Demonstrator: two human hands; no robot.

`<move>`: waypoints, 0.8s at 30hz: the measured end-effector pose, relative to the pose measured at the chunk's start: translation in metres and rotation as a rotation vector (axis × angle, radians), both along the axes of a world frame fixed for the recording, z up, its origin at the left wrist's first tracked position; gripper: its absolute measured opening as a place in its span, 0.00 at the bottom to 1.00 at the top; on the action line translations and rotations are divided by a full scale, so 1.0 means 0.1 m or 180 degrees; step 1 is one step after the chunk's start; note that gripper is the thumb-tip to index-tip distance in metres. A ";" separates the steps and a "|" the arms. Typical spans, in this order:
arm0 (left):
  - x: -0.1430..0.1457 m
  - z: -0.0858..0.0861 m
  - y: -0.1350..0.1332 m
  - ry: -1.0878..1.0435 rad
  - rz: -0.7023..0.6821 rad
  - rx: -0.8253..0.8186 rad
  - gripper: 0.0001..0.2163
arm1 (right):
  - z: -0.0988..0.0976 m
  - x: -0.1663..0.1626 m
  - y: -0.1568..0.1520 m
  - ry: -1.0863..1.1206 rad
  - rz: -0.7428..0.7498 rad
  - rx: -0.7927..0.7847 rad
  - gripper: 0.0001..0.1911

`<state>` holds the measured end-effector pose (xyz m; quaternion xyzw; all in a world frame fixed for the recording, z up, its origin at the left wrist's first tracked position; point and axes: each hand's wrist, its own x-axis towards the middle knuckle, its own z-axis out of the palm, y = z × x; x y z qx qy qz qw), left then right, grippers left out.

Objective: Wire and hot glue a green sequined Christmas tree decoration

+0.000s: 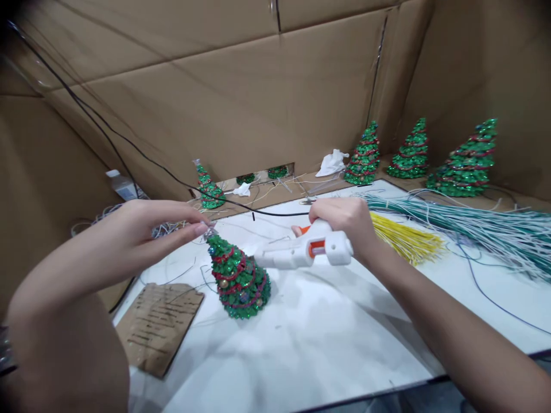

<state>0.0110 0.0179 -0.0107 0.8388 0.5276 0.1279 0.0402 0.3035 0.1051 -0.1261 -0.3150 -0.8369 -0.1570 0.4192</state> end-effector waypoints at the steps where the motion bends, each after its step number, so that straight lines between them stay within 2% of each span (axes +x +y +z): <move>1: 0.01 0.01 -0.01 0.0015 0.0004 0.0029 0.12 | 0.00 0.02 0.03 -0.0005 -0.0125 -0.0080 0.17; 5: 0.05 0.03 -0.03 0.0139 0.0046 0.0068 0.12 | -0.02 0.06 0.13 -0.0425 -0.0917 -0.0624 0.14; 8: 0.09 0.05 -0.04 0.0267 0.0168 0.0049 0.13 | -0.05 0.00 0.17 -0.0728 -0.1238 -0.0934 0.09; 13: 0.11 0.05 -0.04 0.0336 0.0208 0.0099 0.12 | -0.17 -0.14 0.20 -0.1074 -0.1399 -0.1258 0.07; 24: 0.07 0.04 0.02 0.0301 -0.0152 0.0090 0.10 | -0.36 -0.31 0.16 -0.1472 -0.1221 -0.1524 0.16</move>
